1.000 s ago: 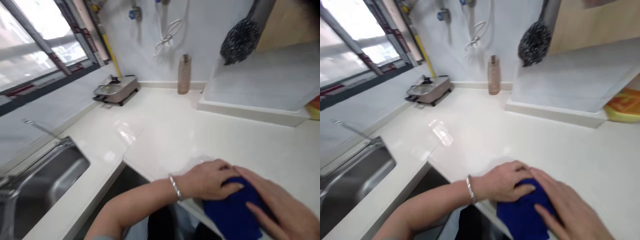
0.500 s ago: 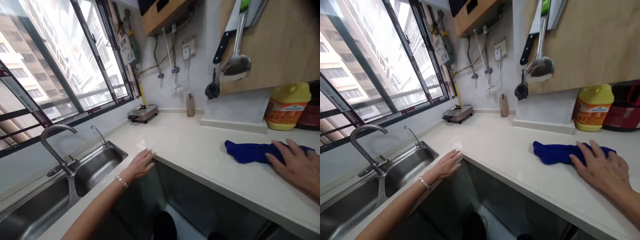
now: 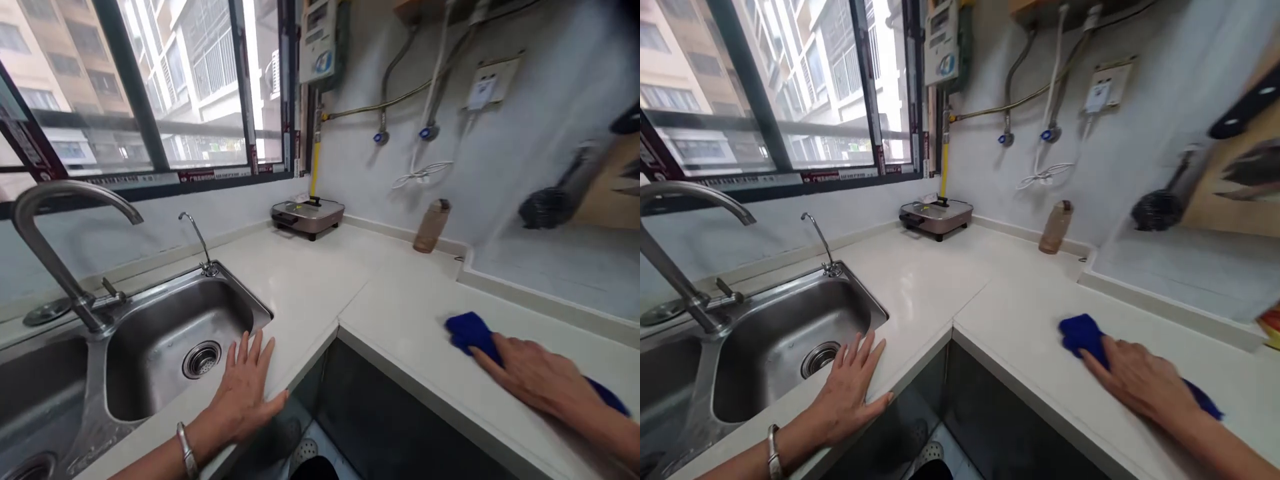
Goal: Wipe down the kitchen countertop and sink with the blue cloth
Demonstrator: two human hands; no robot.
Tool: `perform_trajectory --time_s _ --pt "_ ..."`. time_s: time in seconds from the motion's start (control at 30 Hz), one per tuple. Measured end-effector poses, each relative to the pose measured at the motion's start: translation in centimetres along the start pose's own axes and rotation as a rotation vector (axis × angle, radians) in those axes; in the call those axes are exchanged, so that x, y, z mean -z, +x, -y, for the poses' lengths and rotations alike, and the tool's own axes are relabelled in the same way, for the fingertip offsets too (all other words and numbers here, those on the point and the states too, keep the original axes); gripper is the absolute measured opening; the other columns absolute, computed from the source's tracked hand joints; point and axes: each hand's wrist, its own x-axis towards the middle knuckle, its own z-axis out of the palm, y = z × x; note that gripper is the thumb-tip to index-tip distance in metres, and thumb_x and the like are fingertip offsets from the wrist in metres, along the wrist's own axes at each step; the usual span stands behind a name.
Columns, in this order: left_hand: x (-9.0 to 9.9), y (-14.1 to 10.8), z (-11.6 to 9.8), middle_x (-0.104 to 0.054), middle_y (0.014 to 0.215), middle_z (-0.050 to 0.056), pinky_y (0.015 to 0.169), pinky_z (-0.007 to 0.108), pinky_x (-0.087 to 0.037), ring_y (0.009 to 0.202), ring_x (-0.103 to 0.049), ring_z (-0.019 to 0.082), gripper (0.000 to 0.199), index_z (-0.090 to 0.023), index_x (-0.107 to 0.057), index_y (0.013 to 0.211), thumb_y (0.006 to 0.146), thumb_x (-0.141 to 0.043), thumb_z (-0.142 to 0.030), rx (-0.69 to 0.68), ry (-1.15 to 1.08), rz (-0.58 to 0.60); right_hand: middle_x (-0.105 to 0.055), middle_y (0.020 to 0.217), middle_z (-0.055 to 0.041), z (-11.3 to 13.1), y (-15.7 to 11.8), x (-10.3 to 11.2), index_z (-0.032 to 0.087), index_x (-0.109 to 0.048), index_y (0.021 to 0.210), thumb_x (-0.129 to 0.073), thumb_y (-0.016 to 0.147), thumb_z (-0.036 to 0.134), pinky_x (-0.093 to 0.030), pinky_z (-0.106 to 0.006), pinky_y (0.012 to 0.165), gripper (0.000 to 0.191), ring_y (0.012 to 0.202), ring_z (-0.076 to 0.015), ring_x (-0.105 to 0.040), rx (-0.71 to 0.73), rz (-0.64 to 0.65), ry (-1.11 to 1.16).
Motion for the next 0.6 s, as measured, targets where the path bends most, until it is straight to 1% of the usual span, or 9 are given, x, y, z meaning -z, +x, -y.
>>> perform_trajectory --time_s 0.03,0.1,0.2,0.27,0.3,0.4,0.47,0.53,0.6 --pt "-0.4 0.0 0.1 -0.026 0.161 0.015 0.115 0.065 -0.022 0.148 -0.018 0.043 0.085 -0.021 -0.035 0.153 0.082 -0.057 -0.064 -0.008 -0.009 -0.015 -0.065 0.08 -0.0169 3.0 2.0 -0.5 0.017 -0.062 0.101 -0.028 0.095 0.06 -0.041 -0.039 0.059 0.055 0.072 -0.0306 -0.062 0.059 0.081 -0.023" --pt "-1.2 0.0 0.2 -0.025 0.161 0.015 0.115 0.065 -0.021 0.148 -0.017 0.044 0.087 -0.023 -0.034 0.153 0.081 -0.058 -0.064 -0.009 -0.022 -0.048 -0.066 0.086 -0.0143 9.2 7.0 -1.4 0.016 -0.055 0.115 -0.028 0.097 0.055 -0.043 -0.038 0.064 0.051 0.079 -0.0307 -0.064 0.062 0.201 -0.038" --pt "-2.4 -0.2 0.2 -0.025 0.161 0.017 0.113 0.07 -0.021 0.146 -0.018 0.048 0.093 -0.022 -0.033 0.154 0.077 -0.061 -0.065 -0.028 -0.038 -0.135 -0.068 0.098 -0.0153 18.6 14.8 -2.1 0.015 -0.051 0.119 -0.027 0.1 0.05 -0.044 -0.039 0.072 0.047 0.086 -0.0291 -0.065 0.082 0.324 -0.035" --pt "-3.1 -0.3 0.2 -0.023 0.161 0.019 0.112 0.072 -0.02 0.145 -0.019 0.05 0.096 -0.021 -0.03 0.155 0.076 -0.063 -0.065 -0.054 -0.048 -0.186 -0.067 0.109 -0.0169 24.6 18.8 -2.2 0.015 -0.05 0.121 -0.028 0.101 0.046 -0.044 -0.038 0.078 0.044 0.094 -0.0289 -0.064 0.159 0.344 -0.02" --pt "-3.3 -0.4 0.2 -0.023 0.16 0.02 0.112 0.072 -0.02 0.145 -0.018 0.05 0.098 -0.02 -0.029 0.155 0.075 -0.064 -0.065 -0.068 -0.052 -0.202 -0.066 0.111 -0.0164 27.4 20.1 -2.1 0.015 -0.05 0.121 -0.028 0.101 0.046 -0.043 -0.038 0.081 0.043 0.098 -0.0287 -0.063 0.231 0.342 0.003" --pt "-3.1 -0.3 0.0 -0.024 0.159 0.024 0.111 0.073 -0.022 0.146 -0.014 0.051 0.099 -0.016 -0.03 0.154 0.075 -0.064 -0.065 -0.088 -0.059 -0.228 -0.065 0.111 -0.0152 34.7 21.4 -1.4 0.015 -0.051 0.118 -0.029 0.102 0.045 -0.043 -0.038 0.083 0.04 0.1 -0.029 -0.062 0.379 0.294 0.054" --pt "-2.3 -0.3 -0.2 -0.028 0.158 0.024 0.111 0.071 -0.026 0.146 -0.015 0.048 0.09 -0.014 -0.036 0.151 0.077 -0.065 -0.057 -0.12 -0.085 -0.229 -0.065 0.11 -0.0151 37.9 20.5 -0.5 0.015 -0.051 0.118 -0.029 0.102 0.045 -0.043 -0.038 0.085 0.041 0.101 -0.029 -0.061 0.462 0.29 0.094" --pt "-1.0 -0.3 -0.7 -0.035 0.154 0.022 0.112 0.064 -0.032 0.145 -0.025 0.043 0.071 -0.015 -0.045 0.144 0.081 -0.063 -0.041 -0.191 -0.145 -0.219 -0.064 0.111 -0.0145 39.5 18.6 0.6 0.015 -0.052 0.12 -0.032 0.101 0.043 -0.043 -0.038 0.086 0.04 0.102 -0.0287 -0.059 0.552 0.284 0.151" --pt "0.2 -0.4 -1.3 -0.05 0.144 0.015 0.111 0.049 -0.04 0.137 -0.042 0.032 0.051 -0.018 -0.056 0.134 0.083 -0.058 -0.026 -0.328 -0.226 -0.19 -0.064 0.113 -0.0136 39.7 16.1 1.7 0.015 -0.052 0.124 -0.037 0.098 0.04 -0.044 -0.039 0.087 0.038 0.103 -0.0282 -0.059 0.648 0.262 0.221"
